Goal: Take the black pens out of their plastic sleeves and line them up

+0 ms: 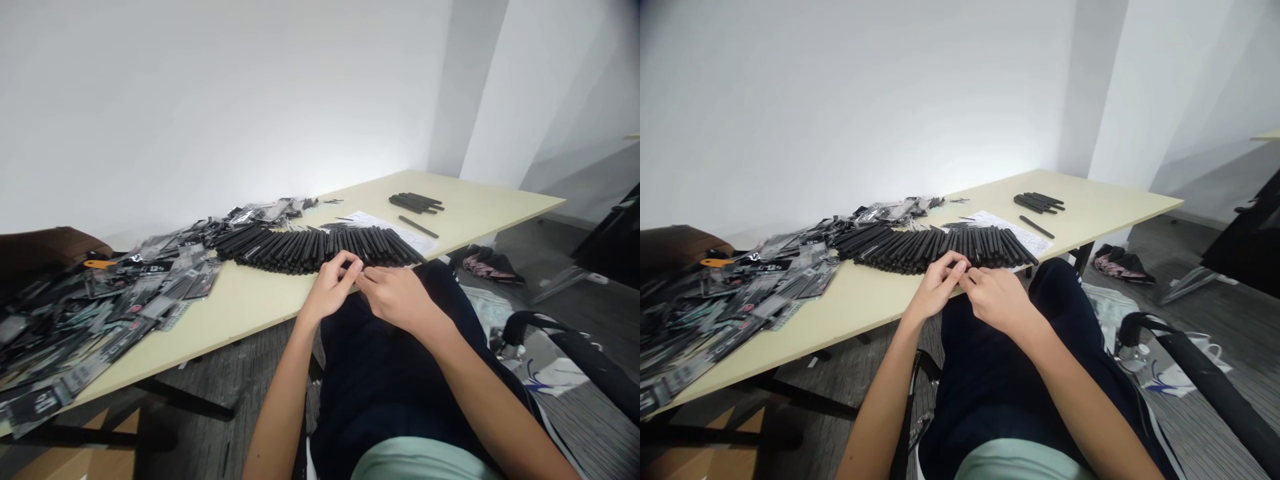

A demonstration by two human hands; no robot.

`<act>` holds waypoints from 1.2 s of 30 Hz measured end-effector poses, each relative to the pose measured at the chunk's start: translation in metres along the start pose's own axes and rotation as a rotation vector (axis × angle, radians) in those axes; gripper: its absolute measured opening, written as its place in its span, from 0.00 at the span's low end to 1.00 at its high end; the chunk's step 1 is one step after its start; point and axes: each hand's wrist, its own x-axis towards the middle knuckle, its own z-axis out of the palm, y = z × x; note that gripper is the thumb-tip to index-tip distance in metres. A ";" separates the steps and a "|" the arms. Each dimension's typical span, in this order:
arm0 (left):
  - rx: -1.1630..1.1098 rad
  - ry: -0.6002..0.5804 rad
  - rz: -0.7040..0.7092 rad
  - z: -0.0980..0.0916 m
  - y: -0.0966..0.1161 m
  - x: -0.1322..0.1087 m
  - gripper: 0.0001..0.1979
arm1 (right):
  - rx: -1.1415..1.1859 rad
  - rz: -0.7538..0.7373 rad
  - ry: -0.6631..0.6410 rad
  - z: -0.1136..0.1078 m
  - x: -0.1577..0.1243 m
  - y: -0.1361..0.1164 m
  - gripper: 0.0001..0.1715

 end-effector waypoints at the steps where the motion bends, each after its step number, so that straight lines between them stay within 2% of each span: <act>1: 0.011 -0.003 0.011 0.000 0.001 0.000 0.20 | 0.010 0.004 -0.007 0.001 0.000 0.002 0.17; 16: 0.222 0.014 0.043 0.005 -0.006 0.000 0.17 | 0.105 0.015 0.004 0.010 -0.001 0.020 0.21; 20: 0.296 0.024 0.042 0.005 -0.004 -0.001 0.16 | 0.089 0.076 -0.006 0.012 -0.001 0.024 0.26; 24: 0.269 0.022 0.010 0.005 -0.001 -0.002 0.14 | 0.053 0.131 0.007 0.012 -0.003 0.029 0.27; 28: 0.245 -0.022 0.015 0.005 0.001 -0.003 0.16 | 0.040 0.167 -0.012 0.006 -0.008 0.036 0.30; 32: 0.251 -0.045 0.033 0.005 -0.001 -0.003 0.17 | 0.080 0.207 -0.023 -0.006 -0.014 0.043 0.25; 36: 0.308 -0.057 0.064 0.004 -0.001 -0.002 0.18 | 0.217 0.238 -0.060 -0.020 -0.021 0.049 0.22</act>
